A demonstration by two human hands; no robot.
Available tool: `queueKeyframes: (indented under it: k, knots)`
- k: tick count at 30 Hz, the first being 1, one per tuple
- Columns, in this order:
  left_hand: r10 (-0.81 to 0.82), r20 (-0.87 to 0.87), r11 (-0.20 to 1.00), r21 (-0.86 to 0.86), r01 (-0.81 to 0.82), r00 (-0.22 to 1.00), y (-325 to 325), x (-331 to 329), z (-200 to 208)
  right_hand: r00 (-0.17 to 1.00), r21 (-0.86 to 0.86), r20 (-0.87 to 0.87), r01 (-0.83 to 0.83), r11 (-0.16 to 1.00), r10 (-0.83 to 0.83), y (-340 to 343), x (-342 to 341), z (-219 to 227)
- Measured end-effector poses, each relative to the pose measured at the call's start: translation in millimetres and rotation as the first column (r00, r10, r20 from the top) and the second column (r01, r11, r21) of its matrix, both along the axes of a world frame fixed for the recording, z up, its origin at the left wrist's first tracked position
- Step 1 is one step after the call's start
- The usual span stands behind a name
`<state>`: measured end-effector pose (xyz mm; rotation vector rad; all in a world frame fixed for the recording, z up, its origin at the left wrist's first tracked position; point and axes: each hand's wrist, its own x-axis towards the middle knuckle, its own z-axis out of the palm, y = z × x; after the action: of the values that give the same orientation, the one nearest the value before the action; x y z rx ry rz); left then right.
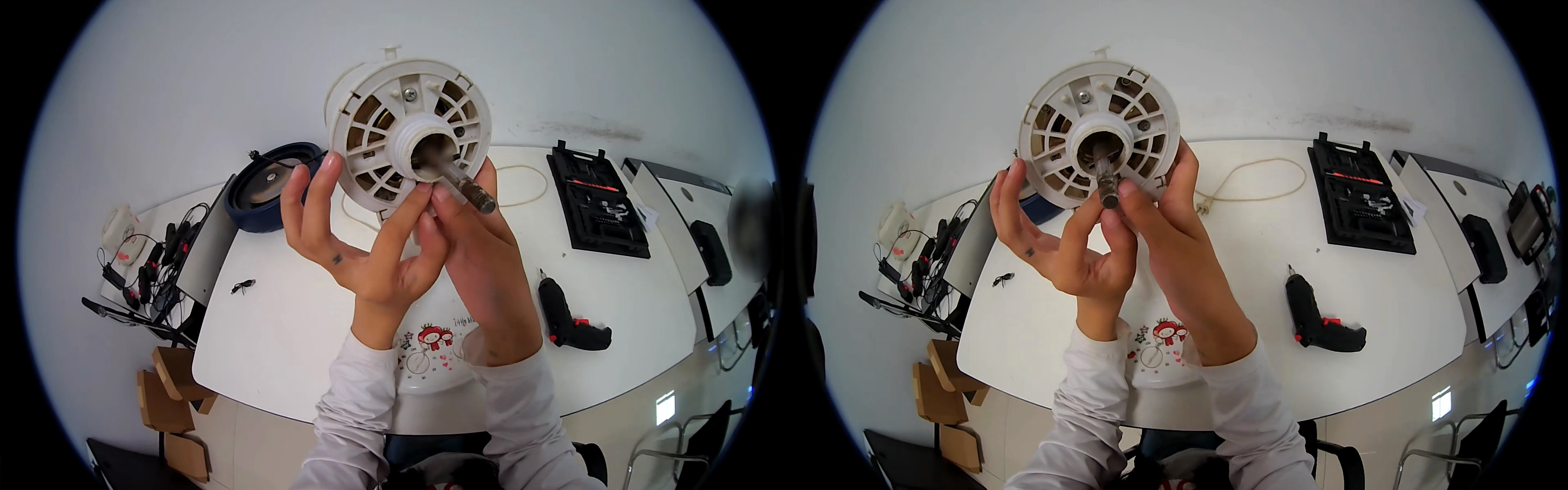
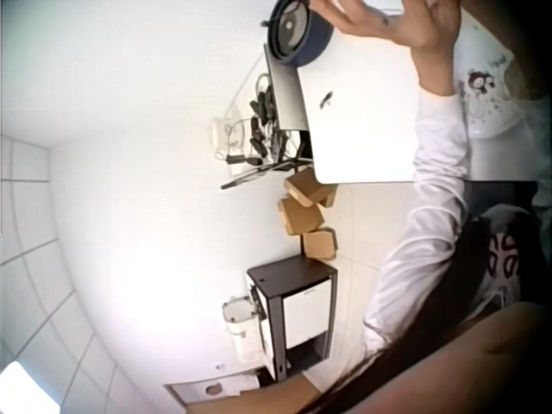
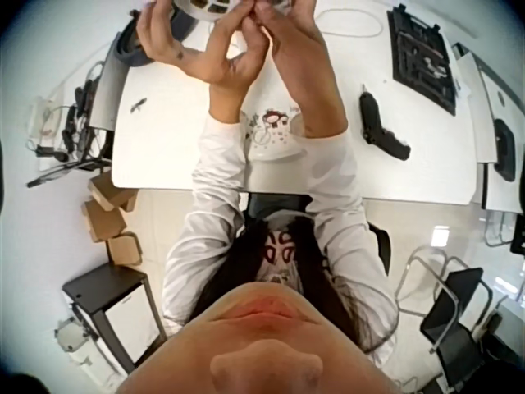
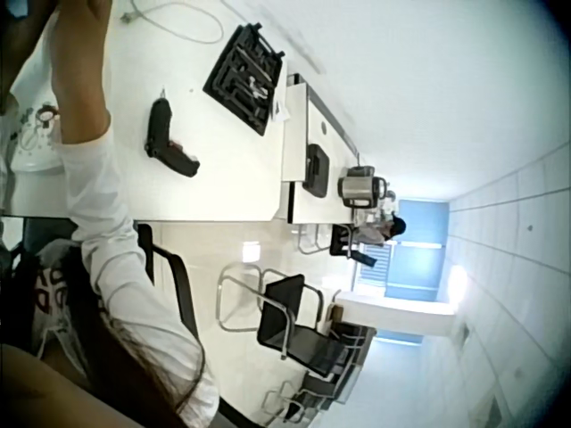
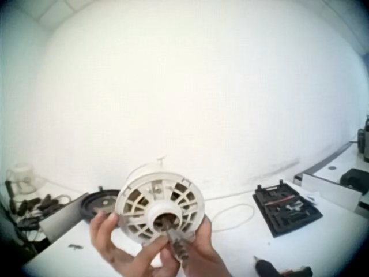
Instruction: The person assembles a white electric motor housing by inserting and tightening multiple screws with a cordless electric screwdriver. They repeatedly rotate the housing to access different screw locations and secure the components together.
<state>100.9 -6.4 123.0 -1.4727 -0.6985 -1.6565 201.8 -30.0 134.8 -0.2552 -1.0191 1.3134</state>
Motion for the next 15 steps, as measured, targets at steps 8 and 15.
queueKeyframes:
  k: [8, 15]
  knots:
    - [0.057, -0.028, 0.998, 0.008, -0.057, 0.998, -0.4, -1.4, -0.8, 0.999, -0.034, 0.013, 0.046, 0.998, -0.046, -4.8, 0.3, 6.5]
    - [-0.025, -0.020, 0.999, -0.041, 0.025, 0.999, 4.3, -5.1, -5.0, 0.997, 0.019, 0.005, 0.076, 0.997, -0.076, -3.9, -0.3, 6.4]
